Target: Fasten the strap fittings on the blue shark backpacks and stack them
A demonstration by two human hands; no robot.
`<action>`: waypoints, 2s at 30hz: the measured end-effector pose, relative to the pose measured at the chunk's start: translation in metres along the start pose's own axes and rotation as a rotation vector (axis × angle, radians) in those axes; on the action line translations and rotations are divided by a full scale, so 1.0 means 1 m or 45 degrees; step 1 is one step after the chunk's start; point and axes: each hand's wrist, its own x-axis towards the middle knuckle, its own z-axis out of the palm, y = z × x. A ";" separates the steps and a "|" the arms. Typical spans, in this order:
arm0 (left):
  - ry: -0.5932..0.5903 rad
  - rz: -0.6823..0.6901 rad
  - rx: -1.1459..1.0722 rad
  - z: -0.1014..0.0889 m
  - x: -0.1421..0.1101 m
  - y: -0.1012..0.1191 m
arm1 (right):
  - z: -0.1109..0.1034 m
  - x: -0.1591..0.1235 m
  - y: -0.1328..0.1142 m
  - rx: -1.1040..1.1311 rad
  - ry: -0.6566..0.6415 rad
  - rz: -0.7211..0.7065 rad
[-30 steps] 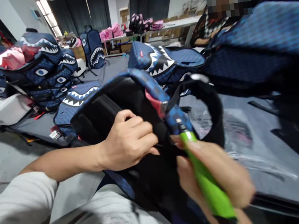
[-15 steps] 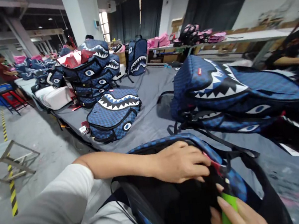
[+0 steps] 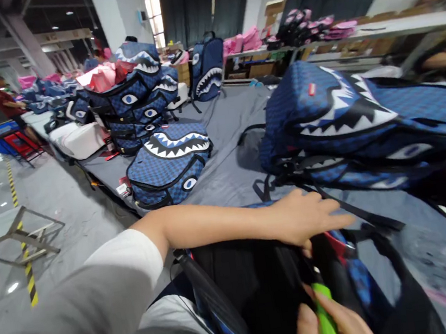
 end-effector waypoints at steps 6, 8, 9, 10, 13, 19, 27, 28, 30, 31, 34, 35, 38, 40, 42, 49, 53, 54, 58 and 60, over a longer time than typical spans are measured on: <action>0.133 0.290 0.093 -0.004 -0.026 0.021 | -0.025 0.008 -0.017 0.068 -0.150 -0.102; 0.150 0.290 0.110 -0.002 -0.033 0.023 | -0.031 0.011 -0.017 0.115 -0.126 -0.003; 0.142 0.274 0.122 -0.001 -0.035 0.024 | -0.033 0.012 -0.018 0.143 -0.115 0.039; 0.126 0.261 0.135 0.000 -0.036 0.025 | -0.034 0.012 -0.020 0.181 -0.112 0.082; 0.083 0.233 0.177 0.002 -0.032 0.031 | -0.033 0.010 -0.022 0.340 -0.099 0.213; 0.046 0.197 0.200 0.006 -0.020 0.033 | -0.029 0.019 -0.014 0.388 -0.158 0.348; 0.056 0.114 0.152 0.010 -0.014 0.031 | -0.049 0.051 -0.006 0.241 -0.481 0.253; 0.051 0.087 0.147 0.011 -0.013 0.031 | -0.049 0.056 -0.006 0.227 -0.519 0.259; 0.025 0.051 0.136 0.013 -0.010 0.030 | -0.047 0.069 -0.010 0.146 -0.577 0.280; 0.007 0.041 0.132 0.013 -0.008 0.030 | -0.046 0.075 -0.012 0.085 -0.617 0.270; -0.039 0.012 0.124 0.014 -0.005 0.030 | -0.044 0.093 -0.016 -0.073 -0.821 0.212; -0.047 0.004 0.124 0.013 -0.004 0.031 | -0.046 0.098 -0.016 -0.106 -0.899 0.200; -0.079 -0.019 0.130 0.009 -0.003 0.031 | -0.055 0.105 -0.014 -0.125 -1.026 0.132; -0.133 -0.018 0.133 0.006 -0.003 0.031 | -0.061 0.105 -0.012 -0.098 -1.022 0.056; -0.169 -0.002 0.130 0.004 -0.004 0.030 | -0.063 0.103 -0.009 -0.095 -1.006 0.014; -0.108 -0.085 0.105 0.005 -0.006 0.030 | -0.055 0.096 -0.007 -0.129 -0.979 -0.017; -0.142 -0.068 0.114 0.004 -0.004 0.029 | -0.054 0.099 -0.011 -0.151 -1.003 -0.061; -0.139 -0.057 0.117 0.004 -0.003 0.028 | -0.054 0.099 -0.011 -0.137 -1.005 -0.065; -0.125 -0.041 0.120 0.004 -0.002 0.026 | -0.051 0.101 -0.011 -0.114 -1.036 -0.083; -0.110 -0.028 0.118 0.005 -0.002 0.026 | -0.050 0.102 -0.011 -0.116 -1.052 -0.103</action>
